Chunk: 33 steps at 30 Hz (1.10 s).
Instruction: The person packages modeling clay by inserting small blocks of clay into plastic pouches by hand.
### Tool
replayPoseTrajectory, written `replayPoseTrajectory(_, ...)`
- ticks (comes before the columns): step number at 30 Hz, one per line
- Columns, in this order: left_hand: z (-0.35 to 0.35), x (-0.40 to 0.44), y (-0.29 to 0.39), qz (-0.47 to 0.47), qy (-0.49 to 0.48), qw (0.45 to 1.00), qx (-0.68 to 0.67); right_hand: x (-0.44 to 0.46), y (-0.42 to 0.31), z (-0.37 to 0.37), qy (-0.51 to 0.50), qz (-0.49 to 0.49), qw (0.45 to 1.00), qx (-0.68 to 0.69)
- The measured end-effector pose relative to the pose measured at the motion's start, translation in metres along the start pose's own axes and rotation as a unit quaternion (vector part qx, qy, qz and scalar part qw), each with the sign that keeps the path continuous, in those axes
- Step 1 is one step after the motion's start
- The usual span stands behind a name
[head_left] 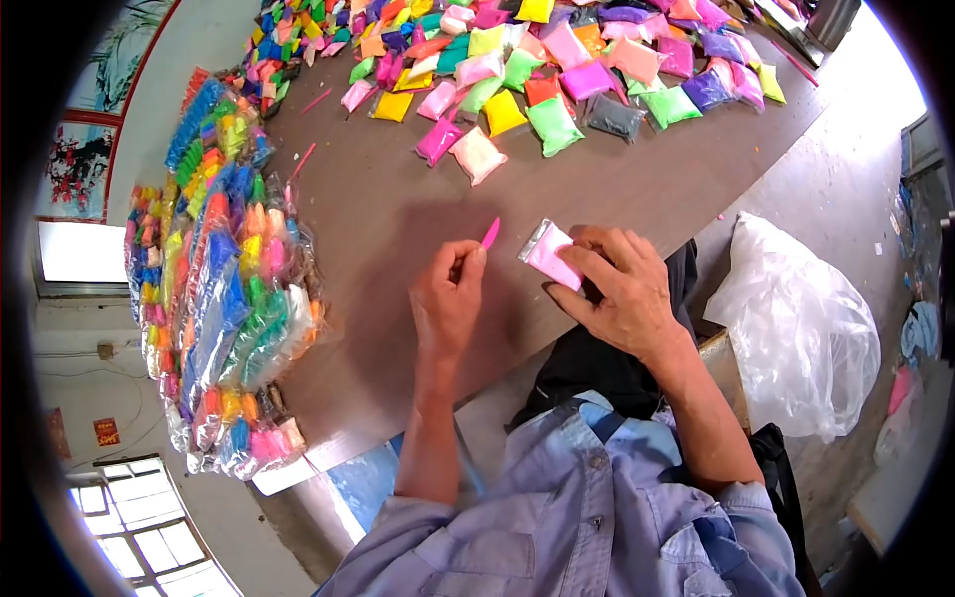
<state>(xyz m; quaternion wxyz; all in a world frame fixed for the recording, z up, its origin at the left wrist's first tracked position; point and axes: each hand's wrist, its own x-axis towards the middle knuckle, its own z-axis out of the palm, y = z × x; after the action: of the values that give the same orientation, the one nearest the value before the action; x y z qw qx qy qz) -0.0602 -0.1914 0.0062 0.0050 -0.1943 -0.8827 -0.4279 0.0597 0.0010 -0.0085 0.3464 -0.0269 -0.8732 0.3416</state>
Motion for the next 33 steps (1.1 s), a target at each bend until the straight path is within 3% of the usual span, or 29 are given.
replayPoseTrajectory(4, 0.005, 0.008, 0.0, 0.025, 0.005, 1.0, -0.015, 0.003, 0.004, -0.005, 0.019, 0.016, 0.999, -0.044)
replayPoseTrajectory(9, 0.021, -0.013, 0.03, 0.091, -0.109, 0.989, 0.031, 0.011, 0.024, -0.03, 0.097, 0.124, 0.986, -0.05)
replayPoseTrajectory(11, 0.04, -0.035, 0.05, 0.247, -0.152, 0.957, 0.025, 0.011, 0.034, -0.037, 0.122, 0.151, 0.981, -0.012)
replayPoseTrajectory(13, 0.057, -0.063, 0.071, 0.183, -0.269, 0.945, -0.033, 0.009, 0.043, -0.045, 0.122, 0.141, 0.982, -0.018)
replayPoseTrajectory(15, 0.075, -0.08, 0.085, 0.211, -0.339, 0.909, -0.122, 0.011, 0.045, -0.058, 0.08, 0.269, 0.952, 0.118)
replayPoseTrajectory(16, 0.073, -0.083, 0.093, 0.193, -0.364, 0.902, -0.128, 0.011, 0.047, -0.063, 0.091, 0.288, 0.937, 0.174)
replayPoseTrajectory(21, 0.048, -0.066, 0.079, 0.085, -0.245, 0.96, -0.108, 0.009, 0.048, -0.079, 0.118, 0.327, 0.902, 0.256)
replayPoseTrajectory(23, 0.032, -0.058, 0.065, 0.025, -0.2, 0.967, -0.157, 0.009, 0.041, -0.073, 0.084, 0.207, 0.969, 0.108)
replayPoseTrajectory(27, 0.015, -0.052, 0.07, -0.005, -0.137, 0.988, -0.068, 0.012, 0.023, -0.053, 0.103, 0.223, 0.961, 0.13)
replayPoseTrajectory(29, 0.028, -0.05, 0.057, 0.124, -0.082, 0.988, 0.036, 0.01, 0.028, -0.049, 0.117, 0.25, 0.948, 0.162)
replayPoseTrajectory(30, 0.039, -0.06, 0.046, 0.128, -0.095, 0.987, 0.032, 0.008, 0.031, -0.049, 0.133, 0.276, 0.932, 0.192)
replayPoseTrajectory(33, 0.061, -0.084, 0.07, 0.187, -0.238, 0.953, 0.024, 0.004, 0.041, -0.052, 0.126, 0.3, 0.92, 0.221)
